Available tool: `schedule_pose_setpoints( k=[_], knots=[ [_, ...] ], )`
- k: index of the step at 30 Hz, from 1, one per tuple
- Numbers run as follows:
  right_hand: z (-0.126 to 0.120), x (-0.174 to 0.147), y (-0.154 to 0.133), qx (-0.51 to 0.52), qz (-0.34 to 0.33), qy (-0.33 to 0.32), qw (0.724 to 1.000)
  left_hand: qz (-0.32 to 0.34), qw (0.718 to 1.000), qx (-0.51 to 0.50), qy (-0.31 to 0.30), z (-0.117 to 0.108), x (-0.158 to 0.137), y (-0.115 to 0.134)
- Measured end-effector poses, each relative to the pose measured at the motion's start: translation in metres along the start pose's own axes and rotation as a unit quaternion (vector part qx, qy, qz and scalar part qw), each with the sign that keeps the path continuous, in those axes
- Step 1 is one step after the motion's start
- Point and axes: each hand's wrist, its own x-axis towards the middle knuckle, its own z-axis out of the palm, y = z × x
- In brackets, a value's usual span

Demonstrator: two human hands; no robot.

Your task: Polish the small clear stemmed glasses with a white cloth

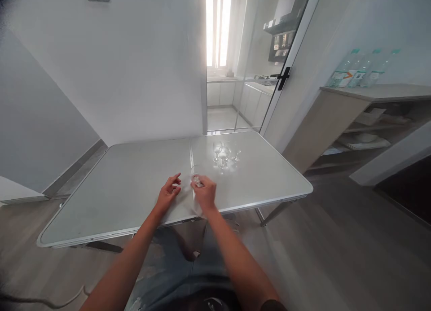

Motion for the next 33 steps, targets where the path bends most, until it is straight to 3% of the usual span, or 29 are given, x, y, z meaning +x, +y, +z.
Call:
schedule_pose_setpoints(
  k=[3,6,10,18,33],
  knots=[
    [-0.041,0.034,0.026,-0.096,0.024,0.046,0.994,-0.043,0.998,0.039,0.04,-0.002,0.0,-0.007],
    [-0.081,0.069,0.054,-0.183,0.042,0.092,0.978,-0.08,0.992,0.082,0.042,-0.001,0.0,-0.013],
    [-0.109,0.102,0.087,-0.243,0.083,0.074,0.963,-0.086,0.991,0.095,0.036,0.001,0.001,-0.012],
    [-0.107,0.119,0.123,-0.229,0.111,0.056,0.966,-0.096,0.99,0.101,0.02,0.001,0.002,-0.009],
    [-0.099,0.131,0.14,-0.265,0.131,0.043,0.954,-0.101,0.986,0.13,0.012,0.001,0.002,-0.013]
  ],
)
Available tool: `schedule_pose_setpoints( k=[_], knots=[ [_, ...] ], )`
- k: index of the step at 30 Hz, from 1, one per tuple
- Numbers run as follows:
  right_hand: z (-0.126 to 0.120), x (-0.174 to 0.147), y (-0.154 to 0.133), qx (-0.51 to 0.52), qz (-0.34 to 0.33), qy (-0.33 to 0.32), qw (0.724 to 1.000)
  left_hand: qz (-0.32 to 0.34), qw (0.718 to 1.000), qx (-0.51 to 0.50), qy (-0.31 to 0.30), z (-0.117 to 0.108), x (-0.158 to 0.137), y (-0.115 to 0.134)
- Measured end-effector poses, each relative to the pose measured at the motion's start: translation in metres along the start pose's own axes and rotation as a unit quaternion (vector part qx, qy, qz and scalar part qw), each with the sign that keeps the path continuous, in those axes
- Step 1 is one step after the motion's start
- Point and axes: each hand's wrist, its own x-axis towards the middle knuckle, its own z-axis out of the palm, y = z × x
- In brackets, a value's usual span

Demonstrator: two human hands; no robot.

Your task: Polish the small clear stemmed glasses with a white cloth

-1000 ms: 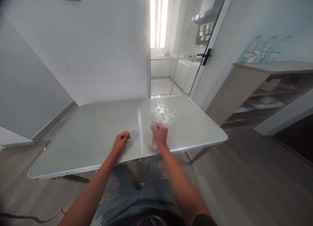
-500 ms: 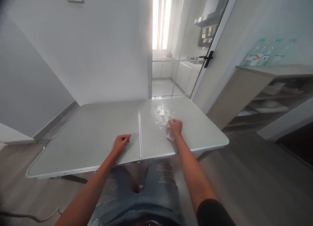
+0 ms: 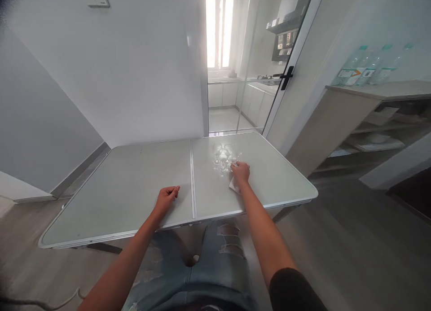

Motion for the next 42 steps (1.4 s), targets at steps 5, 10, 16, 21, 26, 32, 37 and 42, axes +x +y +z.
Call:
schedule_pose_setpoints(
  k=[5,10,16,21,26,32,37,42],
  knots=[
    [0.001,0.0,0.001,-0.015,0.01,-0.002,1.0,-0.011,1.0,0.007,-0.005,0.0,0.0,-0.002],
    [-0.007,-0.007,-0.001,-0.005,0.03,0.009,0.999,-0.01,0.999,0.032,-0.016,0.001,0.001,-0.005],
    [-0.007,-0.074,-0.029,-0.112,-0.07,-0.056,0.99,0.038,0.983,0.176,-0.044,0.007,-0.005,0.0],
    [0.006,-0.142,-0.075,-0.168,-0.289,-0.283,0.899,0.107,0.903,0.389,-0.15,0.023,-0.016,0.013],
    [0.008,-0.166,-0.099,-0.209,-0.335,-0.308,0.866,0.109,0.883,0.431,-0.151,0.024,-0.02,0.02],
    [0.005,-0.166,-0.102,-0.216,-0.328,-0.318,0.863,0.112,0.88,0.435,-0.153,0.021,-0.022,0.019],
    [0.006,-0.165,-0.1,-0.215,-0.325,-0.316,0.865,0.112,0.881,0.434,-0.15,0.021,-0.022,0.019],
    [0.007,-0.164,-0.1,-0.21,-0.327,-0.314,0.866,0.104,0.879,0.44,-0.152,0.021,-0.022,0.019]
  ],
)
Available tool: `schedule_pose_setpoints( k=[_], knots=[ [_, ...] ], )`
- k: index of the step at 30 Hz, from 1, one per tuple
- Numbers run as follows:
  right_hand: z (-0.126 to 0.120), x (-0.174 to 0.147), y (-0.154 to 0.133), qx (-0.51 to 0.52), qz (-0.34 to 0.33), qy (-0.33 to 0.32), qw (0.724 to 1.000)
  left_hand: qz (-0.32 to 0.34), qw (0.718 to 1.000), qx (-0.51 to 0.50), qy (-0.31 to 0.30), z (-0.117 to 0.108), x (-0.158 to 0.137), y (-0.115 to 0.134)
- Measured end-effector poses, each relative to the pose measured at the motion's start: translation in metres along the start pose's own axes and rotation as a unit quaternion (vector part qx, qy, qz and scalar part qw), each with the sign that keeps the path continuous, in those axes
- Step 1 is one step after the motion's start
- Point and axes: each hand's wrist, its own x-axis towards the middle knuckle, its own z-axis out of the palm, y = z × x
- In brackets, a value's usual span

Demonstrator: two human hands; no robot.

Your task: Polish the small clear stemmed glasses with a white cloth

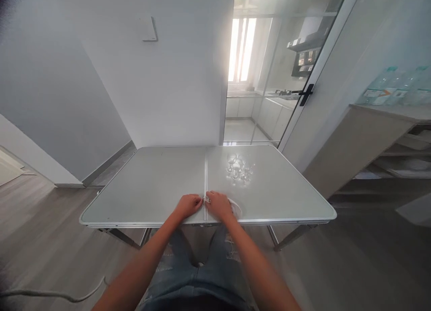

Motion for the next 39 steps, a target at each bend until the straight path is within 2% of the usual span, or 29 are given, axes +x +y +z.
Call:
schedule_pose_setpoints(
  k=[23,25,27,30,32,36,39],
  knots=[
    [-0.004,-0.002,0.0,0.017,0.009,0.007,1.0,-0.008,0.999,-0.035,0.001,-0.004,0.0,0.002],
    [-0.001,0.001,0.002,0.036,0.034,0.029,0.998,-0.012,0.999,-0.03,0.007,-0.004,0.001,0.001],
    [0.004,0.005,0.009,0.062,0.095,0.068,0.991,-0.017,0.999,-0.033,0.016,-0.004,0.002,0.0],
    [0.007,0.011,0.033,0.108,0.209,0.133,0.963,-0.037,0.997,-0.061,0.027,-0.005,0.008,-0.002],
    [0.005,0.012,0.058,0.138,0.257,0.166,0.942,-0.064,0.994,-0.09,0.027,-0.005,0.014,-0.003],
    [-0.007,0.004,0.121,0.161,0.312,0.225,0.909,-0.11,0.985,-0.13,0.008,-0.005,0.037,0.001],
    [-0.017,-0.002,0.164,0.192,0.318,0.26,0.891,-0.102,0.981,-0.163,0.013,-0.001,0.061,0.014]
  ],
)
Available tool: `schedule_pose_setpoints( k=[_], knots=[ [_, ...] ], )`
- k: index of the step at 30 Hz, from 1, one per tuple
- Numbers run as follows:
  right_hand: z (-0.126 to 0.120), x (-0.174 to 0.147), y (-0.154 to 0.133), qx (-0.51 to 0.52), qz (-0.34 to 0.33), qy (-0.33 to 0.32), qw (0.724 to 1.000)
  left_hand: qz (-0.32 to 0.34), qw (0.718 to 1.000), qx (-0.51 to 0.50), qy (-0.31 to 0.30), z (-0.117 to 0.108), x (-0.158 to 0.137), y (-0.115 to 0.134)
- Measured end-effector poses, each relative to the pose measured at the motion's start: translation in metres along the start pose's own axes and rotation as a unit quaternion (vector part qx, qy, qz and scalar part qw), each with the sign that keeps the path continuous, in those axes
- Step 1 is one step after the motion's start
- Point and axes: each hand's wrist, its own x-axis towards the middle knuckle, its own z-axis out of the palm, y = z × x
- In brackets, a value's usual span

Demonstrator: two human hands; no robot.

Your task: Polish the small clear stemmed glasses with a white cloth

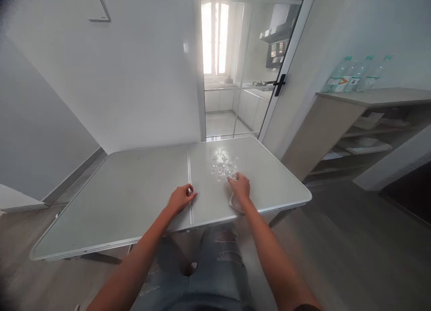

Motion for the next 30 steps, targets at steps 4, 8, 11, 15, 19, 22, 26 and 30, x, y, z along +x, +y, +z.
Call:
schedule_pose_setpoints(
  k=[4,8,11,15,19,22,26,30],
  knots=[
    [-0.008,0.029,0.019,0.069,-0.033,-0.03,0.997,0.06,0.994,-0.091,0.02,0.021,0.035,0.03],
    [-0.004,0.045,0.021,0.07,-0.058,-0.034,0.995,0.054,0.988,-0.138,0.036,0.038,0.074,0.061],
    [-0.001,0.053,0.021,0.062,-0.063,-0.02,0.996,0.043,0.99,-0.117,0.065,0.046,0.096,0.078],
    [0.002,0.06,0.019,0.058,-0.08,-0.034,0.995,0.053,0.986,-0.109,0.113,0.057,0.11,0.091],
    [0.004,0.062,0.011,0.043,-0.071,-0.069,0.994,0.035,0.984,-0.139,0.105,0.069,0.122,0.095],
    [0.006,0.064,0.004,0.028,-0.049,-0.072,0.996,0.029,0.983,-0.149,0.1,0.076,0.134,0.096],
    [0.009,0.065,0.0,0.016,-0.052,-0.066,0.996,0.057,0.976,-0.187,0.092,0.083,0.146,0.1],
    [0.007,0.059,0.0,0.038,-0.084,-0.042,0.995,0.078,0.959,-0.248,0.112,0.078,0.135,0.101]
  ],
)
